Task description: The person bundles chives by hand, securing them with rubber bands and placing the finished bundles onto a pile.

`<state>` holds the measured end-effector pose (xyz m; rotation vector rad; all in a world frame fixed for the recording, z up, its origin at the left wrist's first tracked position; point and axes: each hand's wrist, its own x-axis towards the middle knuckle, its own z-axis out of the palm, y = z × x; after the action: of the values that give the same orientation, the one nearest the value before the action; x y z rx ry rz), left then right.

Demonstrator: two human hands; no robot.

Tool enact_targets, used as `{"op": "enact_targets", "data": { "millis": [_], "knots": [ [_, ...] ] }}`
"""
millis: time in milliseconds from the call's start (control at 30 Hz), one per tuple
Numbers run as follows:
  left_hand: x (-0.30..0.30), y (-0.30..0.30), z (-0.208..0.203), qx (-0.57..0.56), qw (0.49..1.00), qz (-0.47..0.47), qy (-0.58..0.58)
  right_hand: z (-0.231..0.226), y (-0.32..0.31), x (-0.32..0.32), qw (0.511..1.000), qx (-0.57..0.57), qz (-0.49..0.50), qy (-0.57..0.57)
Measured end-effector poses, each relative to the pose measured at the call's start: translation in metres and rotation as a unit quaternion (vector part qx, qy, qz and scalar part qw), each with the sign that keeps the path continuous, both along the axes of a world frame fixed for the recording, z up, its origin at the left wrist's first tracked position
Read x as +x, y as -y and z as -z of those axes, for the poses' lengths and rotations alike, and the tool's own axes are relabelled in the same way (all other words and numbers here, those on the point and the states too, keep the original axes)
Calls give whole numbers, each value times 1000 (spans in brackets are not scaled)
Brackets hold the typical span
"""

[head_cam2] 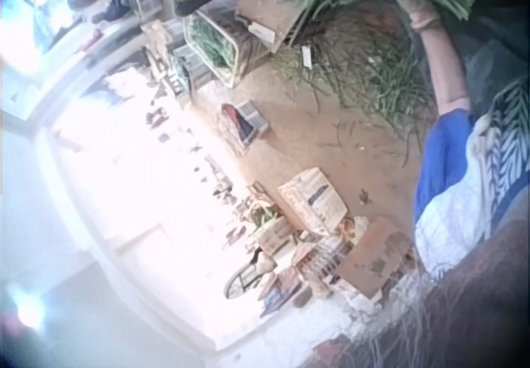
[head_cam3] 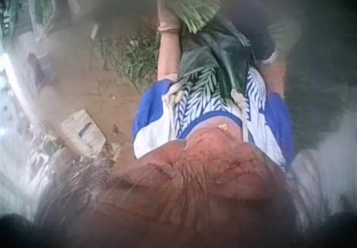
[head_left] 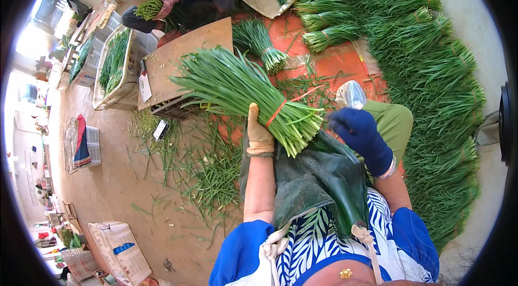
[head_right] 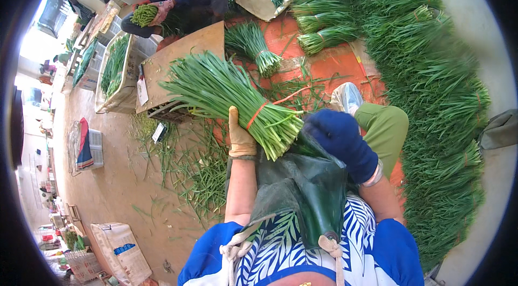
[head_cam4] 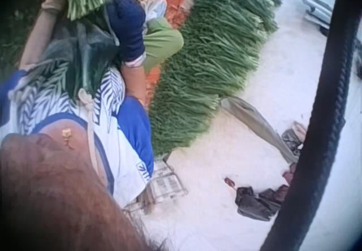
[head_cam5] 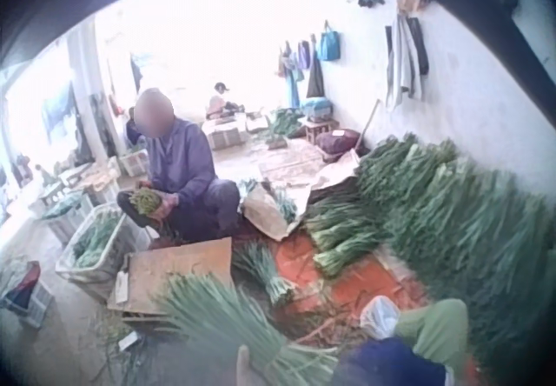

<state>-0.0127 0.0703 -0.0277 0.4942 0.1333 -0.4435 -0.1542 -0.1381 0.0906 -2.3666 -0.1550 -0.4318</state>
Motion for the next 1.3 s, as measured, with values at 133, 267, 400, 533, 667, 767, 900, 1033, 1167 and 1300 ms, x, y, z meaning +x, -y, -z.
{"op": "enact_targets", "data": {
  "millis": [133,267,400,533,667,767,900,1033,1167,1300],
  "knots": [
    [-1,5,5,21,1000,-11,8,-4,-39,3,993,-111,-23,-44],
    [-3,7,7,42,999,-32,-4,24,-42,10,966,-221,48,-128],
    [-4,7,-5,23,999,-43,11,28,-34,19,976,-192,40,-93],
    [-6,9,-20,31,998,-52,-1,23,-35,19,976,-187,16,-112],
    [-4,8,-10,42,998,-50,-22,26,-41,26,962,-231,44,-140],
    [-1,9,-5,33,998,-47,0,33,-43,31,956,-260,71,-117],
    [2,8,-4,7,999,-34,-19,33,-43,36,963,-257,77,22],
    [3,8,-6,2,999,-27,-19,34,-52,46,940,-320,91,78],
    [-1,10,-21,59,996,-70,-4,38,-44,51,953,-288,47,87],
    [-1,7,-22,42,998,-53,-3,37,-45,51,954,-279,29,108]
  ]
}}
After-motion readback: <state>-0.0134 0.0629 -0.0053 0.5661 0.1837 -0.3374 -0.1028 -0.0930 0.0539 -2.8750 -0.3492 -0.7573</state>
